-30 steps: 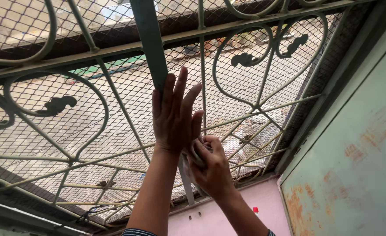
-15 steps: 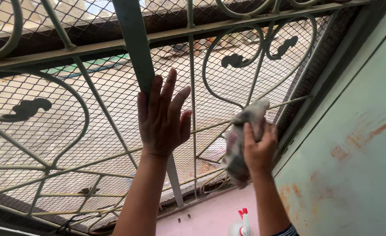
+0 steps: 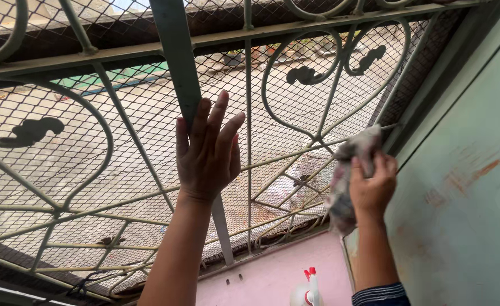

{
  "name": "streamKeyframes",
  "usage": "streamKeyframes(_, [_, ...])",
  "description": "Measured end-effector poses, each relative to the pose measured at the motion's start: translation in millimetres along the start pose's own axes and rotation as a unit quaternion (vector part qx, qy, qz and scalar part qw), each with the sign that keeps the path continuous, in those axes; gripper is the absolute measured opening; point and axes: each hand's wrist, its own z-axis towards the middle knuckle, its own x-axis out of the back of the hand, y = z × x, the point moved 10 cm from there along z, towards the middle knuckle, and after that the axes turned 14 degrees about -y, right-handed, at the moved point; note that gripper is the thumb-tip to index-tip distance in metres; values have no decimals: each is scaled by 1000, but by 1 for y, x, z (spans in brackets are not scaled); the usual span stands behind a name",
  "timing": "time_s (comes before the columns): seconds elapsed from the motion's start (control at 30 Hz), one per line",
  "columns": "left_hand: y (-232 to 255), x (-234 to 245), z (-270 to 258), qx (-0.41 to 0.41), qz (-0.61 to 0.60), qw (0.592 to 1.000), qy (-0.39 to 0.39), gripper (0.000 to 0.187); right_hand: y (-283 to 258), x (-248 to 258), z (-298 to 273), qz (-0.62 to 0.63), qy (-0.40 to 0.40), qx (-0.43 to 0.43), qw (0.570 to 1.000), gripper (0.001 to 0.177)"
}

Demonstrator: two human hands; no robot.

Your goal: The person cleans a metal window grille using a spray bottle and a cloth. They repeatedly spray the cloth and wipe the grille bars and the adjacent wall surface.

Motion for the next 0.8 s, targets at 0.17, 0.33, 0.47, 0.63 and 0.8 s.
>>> streamKeyframes(0.17, [2,-5,4,-4,9,1000,4,41,60,12,24,59,37,-53,996,44])
streamKeyframes(0.33, [2,-5,6,-5,0,1000,16,37,-17,-42,-7,212,-79,-71,971,31])
streamKeyframes(0.47, [4,-9,6,-10,-6,1000,15,37,-74,-20,-20,209,-123,56,969,36])
streamKeyframes(0.63, [1,-10,3,-9,-24,1000,6,45,-23,-27,-13,87,-94,63,990,37])
streamKeyframes(0.8, [3,-6,1,-11,-19,1000,4,45,40,-31,-25,32,-111,-46,992,35])
